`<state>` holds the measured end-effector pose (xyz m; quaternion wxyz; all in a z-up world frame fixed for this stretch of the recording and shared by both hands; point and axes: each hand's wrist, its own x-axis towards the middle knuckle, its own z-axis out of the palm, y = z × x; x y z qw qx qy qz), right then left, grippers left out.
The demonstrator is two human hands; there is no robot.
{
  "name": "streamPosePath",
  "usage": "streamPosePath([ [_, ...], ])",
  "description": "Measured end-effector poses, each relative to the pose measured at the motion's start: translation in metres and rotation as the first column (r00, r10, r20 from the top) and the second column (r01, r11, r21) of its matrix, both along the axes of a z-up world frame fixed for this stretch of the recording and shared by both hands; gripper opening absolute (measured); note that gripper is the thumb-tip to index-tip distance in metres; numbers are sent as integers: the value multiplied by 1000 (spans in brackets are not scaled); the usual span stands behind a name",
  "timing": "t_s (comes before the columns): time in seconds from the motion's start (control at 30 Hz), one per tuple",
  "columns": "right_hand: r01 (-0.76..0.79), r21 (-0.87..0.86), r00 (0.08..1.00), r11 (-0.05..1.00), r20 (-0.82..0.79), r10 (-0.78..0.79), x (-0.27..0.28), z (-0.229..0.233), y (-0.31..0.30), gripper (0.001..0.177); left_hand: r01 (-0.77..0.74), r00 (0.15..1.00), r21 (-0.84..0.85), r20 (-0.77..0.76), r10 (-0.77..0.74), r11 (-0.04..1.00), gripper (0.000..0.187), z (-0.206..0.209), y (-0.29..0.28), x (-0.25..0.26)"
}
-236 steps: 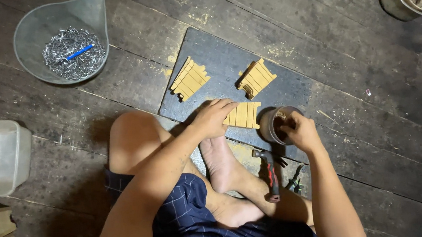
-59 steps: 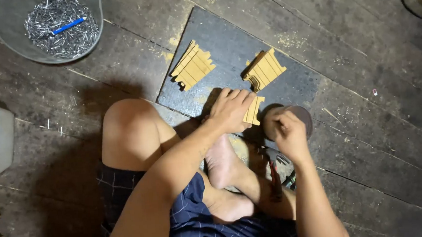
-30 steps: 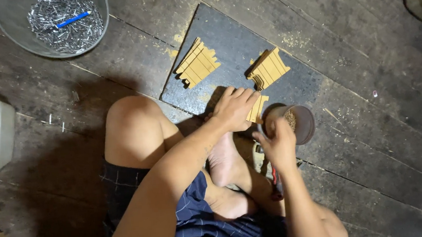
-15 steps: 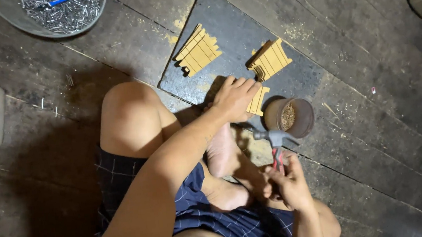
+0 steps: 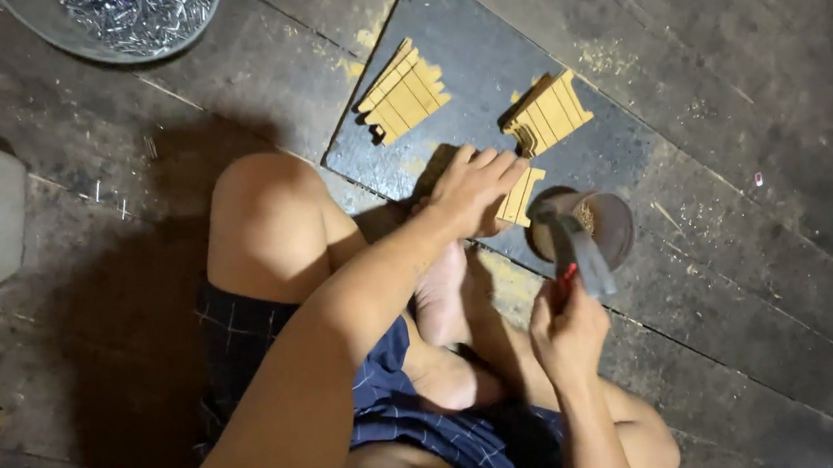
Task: Assembling small wooden structures by aligning slats and hammering in small nails manually.
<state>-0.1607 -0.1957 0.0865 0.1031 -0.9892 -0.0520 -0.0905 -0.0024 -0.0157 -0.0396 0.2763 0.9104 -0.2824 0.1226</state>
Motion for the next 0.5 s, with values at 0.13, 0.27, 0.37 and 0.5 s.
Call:
streamPosePath([
  [0.13, 37, 98, 991, 995, -128, -25, 3, -22, -4, 44, -61, 997, 17, 47, 60, 998, 79, 19, 3, -4],
  [0.27, 79, 29, 996, 996, -50, -78, -7, -30, -16, 29, -34, 999, 1, 16, 34, 999, 96, -7, -2, 5],
  [0.37, 56, 83, 996, 995, -77, -50, 20, -38, 13, 24, -51, 999, 68, 14, 50, 996, 94, 9, 3, 11],
  [0.5, 136, -55, 991, 989, 24, -134, -2, -36, 0, 23, 5, 1000, 59, -30, -3, 998, 99, 0, 2, 1],
])
